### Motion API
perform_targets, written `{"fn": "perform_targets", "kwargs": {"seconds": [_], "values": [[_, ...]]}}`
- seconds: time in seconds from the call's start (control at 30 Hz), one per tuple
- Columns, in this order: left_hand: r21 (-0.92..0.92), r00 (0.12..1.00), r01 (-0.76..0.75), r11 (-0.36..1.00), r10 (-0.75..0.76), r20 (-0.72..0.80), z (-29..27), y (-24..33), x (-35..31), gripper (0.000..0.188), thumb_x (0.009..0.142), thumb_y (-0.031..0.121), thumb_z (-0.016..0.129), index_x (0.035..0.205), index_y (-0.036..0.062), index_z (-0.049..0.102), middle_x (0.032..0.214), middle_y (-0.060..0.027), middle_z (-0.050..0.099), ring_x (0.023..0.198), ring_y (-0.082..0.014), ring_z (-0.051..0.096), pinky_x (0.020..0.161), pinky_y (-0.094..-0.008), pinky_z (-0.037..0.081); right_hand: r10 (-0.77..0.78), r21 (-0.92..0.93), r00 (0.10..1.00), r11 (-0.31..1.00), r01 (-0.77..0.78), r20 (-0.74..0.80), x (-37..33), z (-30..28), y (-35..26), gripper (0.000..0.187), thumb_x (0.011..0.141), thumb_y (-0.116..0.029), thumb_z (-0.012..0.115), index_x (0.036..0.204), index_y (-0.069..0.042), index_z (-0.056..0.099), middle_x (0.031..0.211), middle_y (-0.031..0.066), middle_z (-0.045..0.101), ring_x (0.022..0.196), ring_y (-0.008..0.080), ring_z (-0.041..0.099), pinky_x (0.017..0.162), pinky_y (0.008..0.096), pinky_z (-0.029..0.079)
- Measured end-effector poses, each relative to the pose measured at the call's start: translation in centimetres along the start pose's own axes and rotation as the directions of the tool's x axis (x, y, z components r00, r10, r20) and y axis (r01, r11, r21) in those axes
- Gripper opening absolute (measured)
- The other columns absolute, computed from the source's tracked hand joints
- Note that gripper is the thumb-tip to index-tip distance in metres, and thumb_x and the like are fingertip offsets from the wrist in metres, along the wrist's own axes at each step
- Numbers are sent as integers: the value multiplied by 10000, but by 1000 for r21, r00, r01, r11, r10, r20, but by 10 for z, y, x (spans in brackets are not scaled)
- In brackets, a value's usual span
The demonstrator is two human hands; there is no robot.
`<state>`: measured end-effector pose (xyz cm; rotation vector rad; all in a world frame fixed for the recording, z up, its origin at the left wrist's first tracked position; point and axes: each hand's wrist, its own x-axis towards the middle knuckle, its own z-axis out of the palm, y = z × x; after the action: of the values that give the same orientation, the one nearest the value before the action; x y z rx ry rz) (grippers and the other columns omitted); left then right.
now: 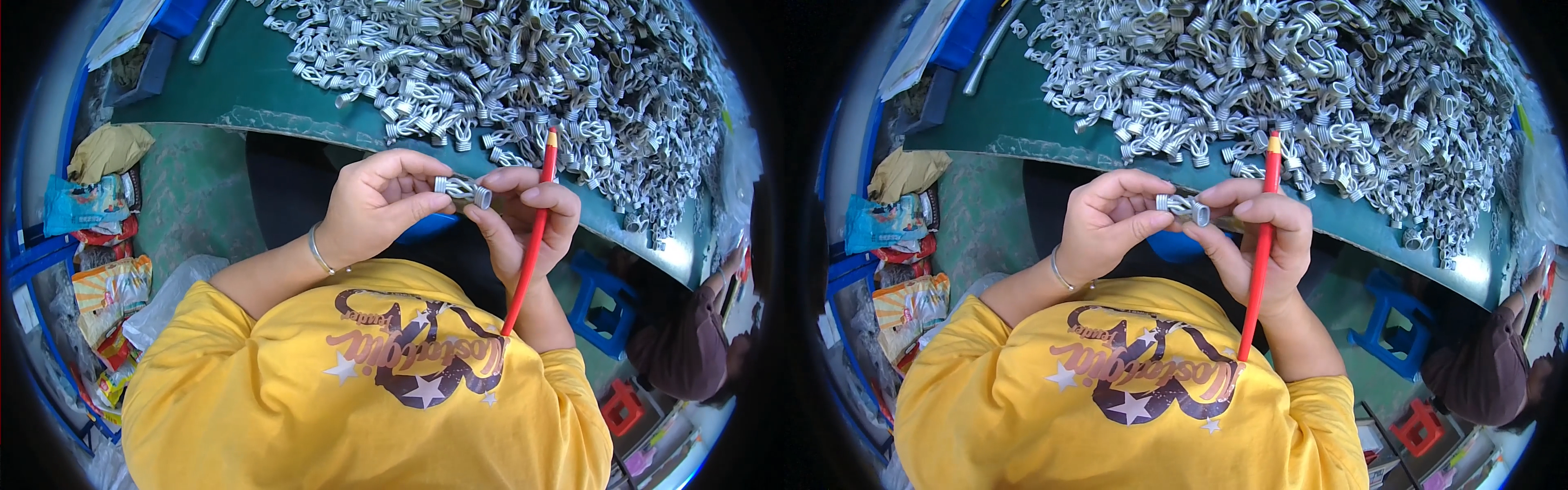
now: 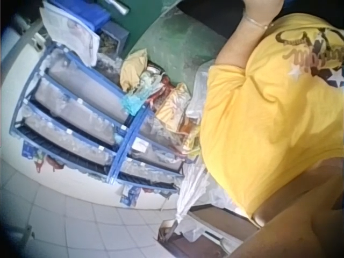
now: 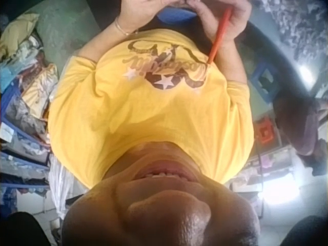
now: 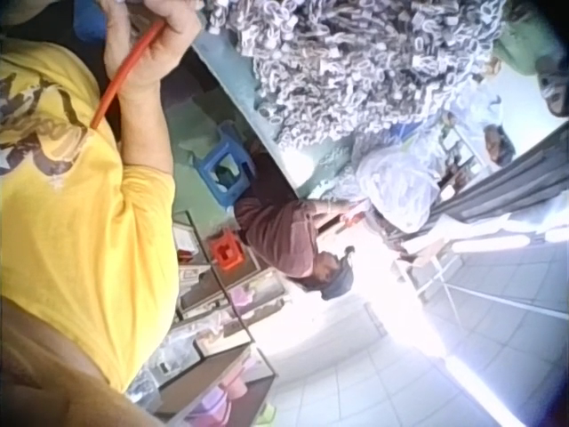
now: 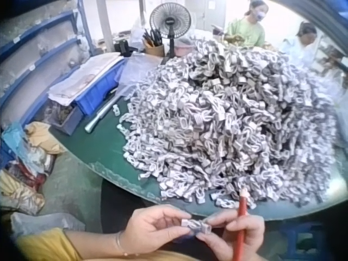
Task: The person picks up silver-colored mechanical components from a table, rubs and cleans them by hand, and uses a red stick tool to probe and clean the inner surfaces.
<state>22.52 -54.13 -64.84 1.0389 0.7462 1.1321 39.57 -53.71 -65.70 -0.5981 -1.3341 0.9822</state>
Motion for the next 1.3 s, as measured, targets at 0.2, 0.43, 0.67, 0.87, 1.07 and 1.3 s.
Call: {"fn": "perform_targets", "kwargs": {"seconds": [0.2,0.43,0.67,0.87,1.07,1.3], "values": [[-190,916,401,896,-399,48,-13,-2,-9,188,802,26,584,962,-42,513,819,-123,613,685,-181,629,624,-265,531,-58,-407,996,910,81,68,1,-12,-4,319,673,114,650,862,-29,436,777,149,608,685,173,580,628,250,474],[-128,763,630,766,-641,-81,-32,-44,-4,362,836,106,563,1148,-45,457,955,-118,613,875,-191,608,744,-252,503,-166,-823,949,471,316,269,30,-7,-1,306,588,8,695,820,-104,531,754,23,576,723,222,544,663,334,352],[7,851,523,852,-523,39,-14,-26,-1,258,843,78,551,1067,-47,530,924,-112,622,821,-151,612,723,-253,506,-66,-924,954,239,299,292,35,9,2,207,637,-161,668,797,-115,545,726,22,564,810,211,526,682,339,284],[-45,952,302,952,-299,70,-4,-8,7,301,852,28,507,1145,-42,491,927,-125,621,825,-163,614,730,-270,505,-197,-875,948,372,309,251,32,0,-3,249,622,-34,675,806,-95,519,774,53,597,742,229,556,677,328,350],[-95,929,369,924,-371,5,1,-5,10,359,849,24,510,1197,-37,448,976,-162,612,844,-193,618,736,-276,506,-150,-701,987,699,142,51,13,-13,5,238,669,89,650,798,-31,491,810,140,608,635,230,589,576,281,468],[-156,952,302,941,-305,4,5,-4,9,374,842,34,530,1200,-33,442,981,-169,606,832,-197,620,731,-283,510,226,-134,967,961,-241,-120,6,-9,-14,258,765,129,542,913,-11,383,968,196,555,752,156,610,684,254,516]]}}
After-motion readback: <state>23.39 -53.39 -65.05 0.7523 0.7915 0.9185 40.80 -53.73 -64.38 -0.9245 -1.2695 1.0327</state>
